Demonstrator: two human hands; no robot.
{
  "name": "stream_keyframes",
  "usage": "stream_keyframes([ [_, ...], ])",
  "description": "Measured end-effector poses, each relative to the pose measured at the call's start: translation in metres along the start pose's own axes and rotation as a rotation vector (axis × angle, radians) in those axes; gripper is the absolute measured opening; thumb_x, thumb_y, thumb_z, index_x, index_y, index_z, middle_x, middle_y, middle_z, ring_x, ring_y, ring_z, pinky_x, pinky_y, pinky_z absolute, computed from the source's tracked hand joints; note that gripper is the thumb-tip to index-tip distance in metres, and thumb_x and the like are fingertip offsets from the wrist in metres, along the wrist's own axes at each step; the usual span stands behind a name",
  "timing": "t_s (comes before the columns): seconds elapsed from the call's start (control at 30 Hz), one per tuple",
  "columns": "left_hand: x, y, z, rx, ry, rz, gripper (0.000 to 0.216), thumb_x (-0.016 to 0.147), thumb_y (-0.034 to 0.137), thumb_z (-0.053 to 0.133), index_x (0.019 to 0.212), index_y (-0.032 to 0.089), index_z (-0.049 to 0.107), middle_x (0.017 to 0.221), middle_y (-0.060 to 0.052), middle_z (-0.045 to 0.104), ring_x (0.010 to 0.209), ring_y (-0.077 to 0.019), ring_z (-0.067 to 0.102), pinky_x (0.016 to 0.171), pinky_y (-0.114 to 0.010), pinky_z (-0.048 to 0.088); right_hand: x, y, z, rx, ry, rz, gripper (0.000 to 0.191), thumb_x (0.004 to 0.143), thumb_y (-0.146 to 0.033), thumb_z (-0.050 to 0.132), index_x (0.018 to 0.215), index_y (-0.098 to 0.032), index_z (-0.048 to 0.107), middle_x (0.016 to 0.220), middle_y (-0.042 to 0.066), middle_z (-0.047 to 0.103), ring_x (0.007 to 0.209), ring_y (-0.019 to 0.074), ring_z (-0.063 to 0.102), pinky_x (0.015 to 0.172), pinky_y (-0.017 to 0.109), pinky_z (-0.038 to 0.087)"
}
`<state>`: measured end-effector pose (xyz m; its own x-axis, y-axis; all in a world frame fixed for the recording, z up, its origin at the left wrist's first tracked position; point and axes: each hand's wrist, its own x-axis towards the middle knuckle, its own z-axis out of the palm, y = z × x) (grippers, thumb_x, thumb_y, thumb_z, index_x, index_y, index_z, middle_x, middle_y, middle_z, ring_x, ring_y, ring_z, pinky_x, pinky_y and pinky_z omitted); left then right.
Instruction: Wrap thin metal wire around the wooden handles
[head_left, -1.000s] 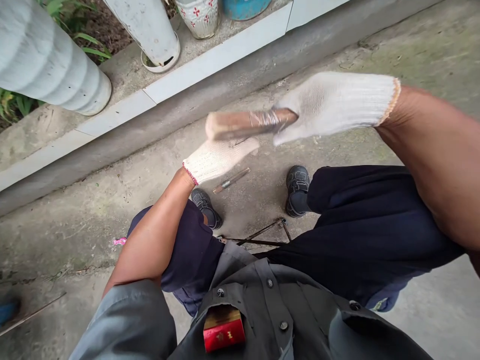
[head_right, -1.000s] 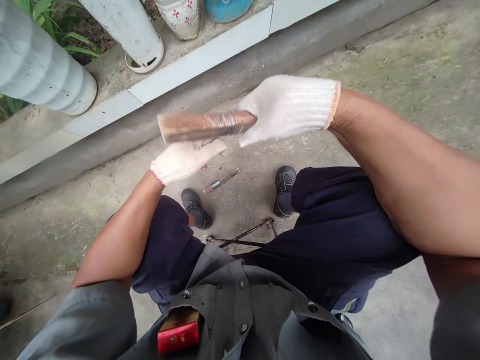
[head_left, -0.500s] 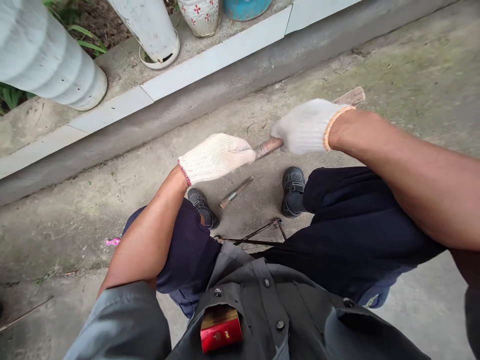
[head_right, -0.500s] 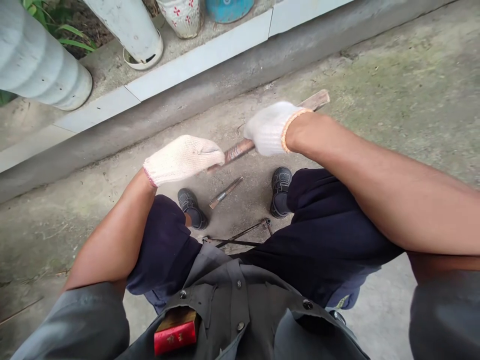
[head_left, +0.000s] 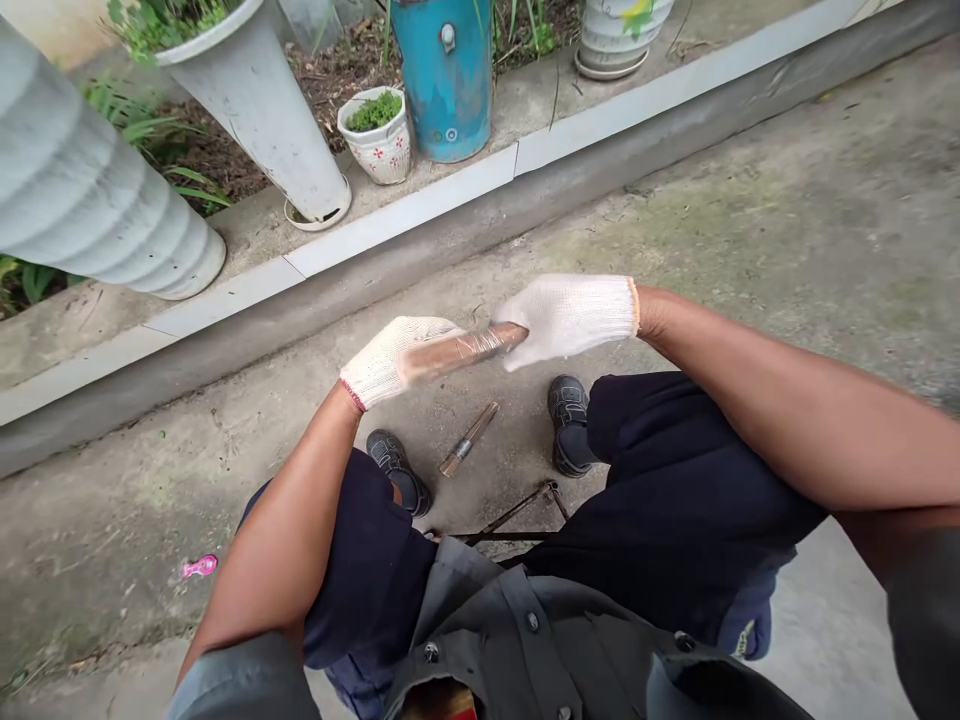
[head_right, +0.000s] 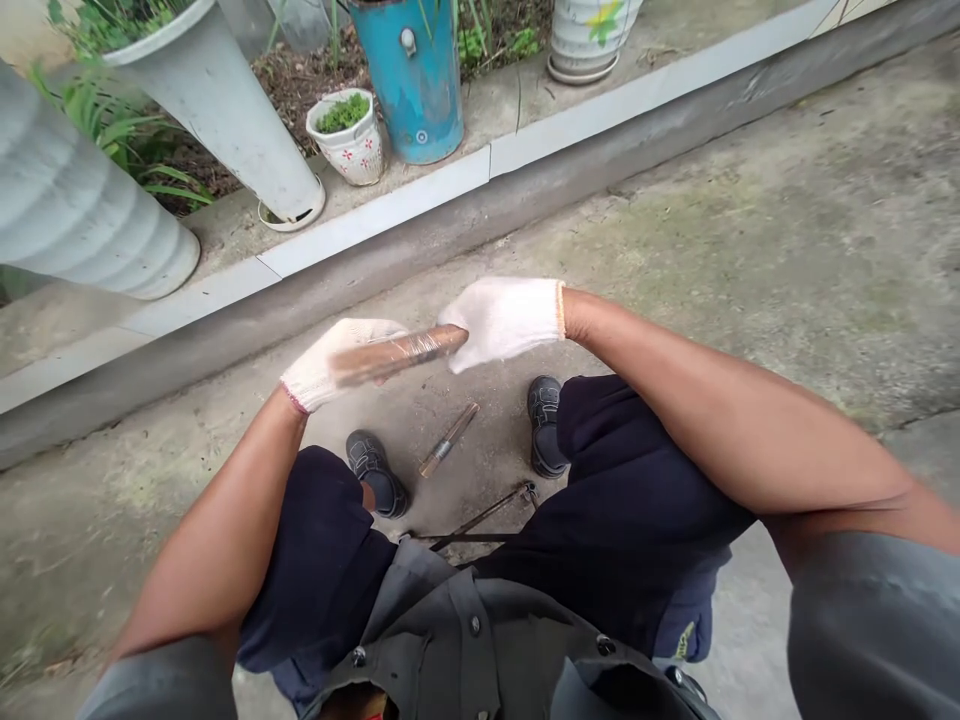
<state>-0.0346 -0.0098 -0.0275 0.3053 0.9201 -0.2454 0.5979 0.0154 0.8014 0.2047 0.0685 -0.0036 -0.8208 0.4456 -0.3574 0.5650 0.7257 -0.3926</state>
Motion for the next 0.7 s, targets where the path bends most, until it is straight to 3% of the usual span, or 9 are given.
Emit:
stream_keyframes([
  [0.13, 0.002, 0.003, 0.012, -0.031, -0.019, -0.091, 0.039, 0.095, 0.049, 0.053, 0.102, 0.017, 0.075, 0.075, -0.002, 0.069, 0.058, -0.0120, 0.059, 0.056, -0.022, 0.047, 0.012, 0.007, -0.004, -0.066, 0.218, 0.254, 0.047, 0.087, -0.060, 0.056, 0.095, -0.015, 0.069, 0.083, 0.011, 0.068, 0.071, 0.0195, 0.057, 0.063, 0.031, 0.033],
  [0.27, 0.004, 0.009, 0.021, -0.001, -0.081, -0.062, 0.037, 0.098, 0.047, 0.051, 0.103, 0.019, 0.074, 0.076, 0.000, 0.068, 0.056, -0.0106, 0.060, 0.060, -0.022, 0.049, 0.021, 0.016, 0.002, -0.138, 0.306, 0.450, 0.038, 0.088, -0.047, 0.058, 0.108, -0.019, 0.073, 0.091, 0.014, 0.071, 0.084, 0.0271, 0.062, 0.070, 0.036, 0.039],
  [0.47, 0.003, 0.011, 0.017, 0.092, -0.069, -0.054, 0.037, 0.096, 0.048, 0.052, 0.099, 0.019, 0.076, 0.079, 0.000, 0.070, 0.063, -0.0126, 0.064, 0.063, -0.023, 0.049, 0.023, 0.015, 0.012, -0.192, 0.237, 0.534, 0.027, 0.087, -0.035, 0.063, 0.103, -0.018, 0.076, 0.089, 0.017, 0.071, 0.098, 0.0341, 0.064, 0.080, 0.044, 0.043],
  [0.6, 0.000, 0.018, 0.015, 0.127, -0.035, -0.053, 0.033, 0.092, 0.042, 0.055, 0.091, 0.017, 0.077, 0.077, -0.002, 0.072, 0.062, -0.0127, 0.062, 0.060, -0.023, 0.048, 0.018, 0.002, 0.006, -0.274, 0.132, 0.556, 0.022, 0.087, -0.022, 0.060, 0.100, -0.014, 0.077, 0.092, 0.020, 0.072, 0.098, 0.0343, 0.066, 0.082, 0.046, 0.044],
  [0.7, -0.002, 0.021, 0.013, 0.098, -0.034, -0.044, 0.034, 0.092, 0.042, 0.055, 0.096, 0.017, 0.078, 0.075, -0.002, 0.072, 0.060, -0.0122, 0.061, 0.059, -0.023, 0.047, 0.012, -0.006, 0.000, -0.380, 0.073, 0.550, 0.027, 0.084, -0.009, 0.055, 0.103, -0.006, 0.075, 0.095, 0.023, 0.071, 0.099, 0.0336, 0.068, 0.082, 0.044, 0.043],
])
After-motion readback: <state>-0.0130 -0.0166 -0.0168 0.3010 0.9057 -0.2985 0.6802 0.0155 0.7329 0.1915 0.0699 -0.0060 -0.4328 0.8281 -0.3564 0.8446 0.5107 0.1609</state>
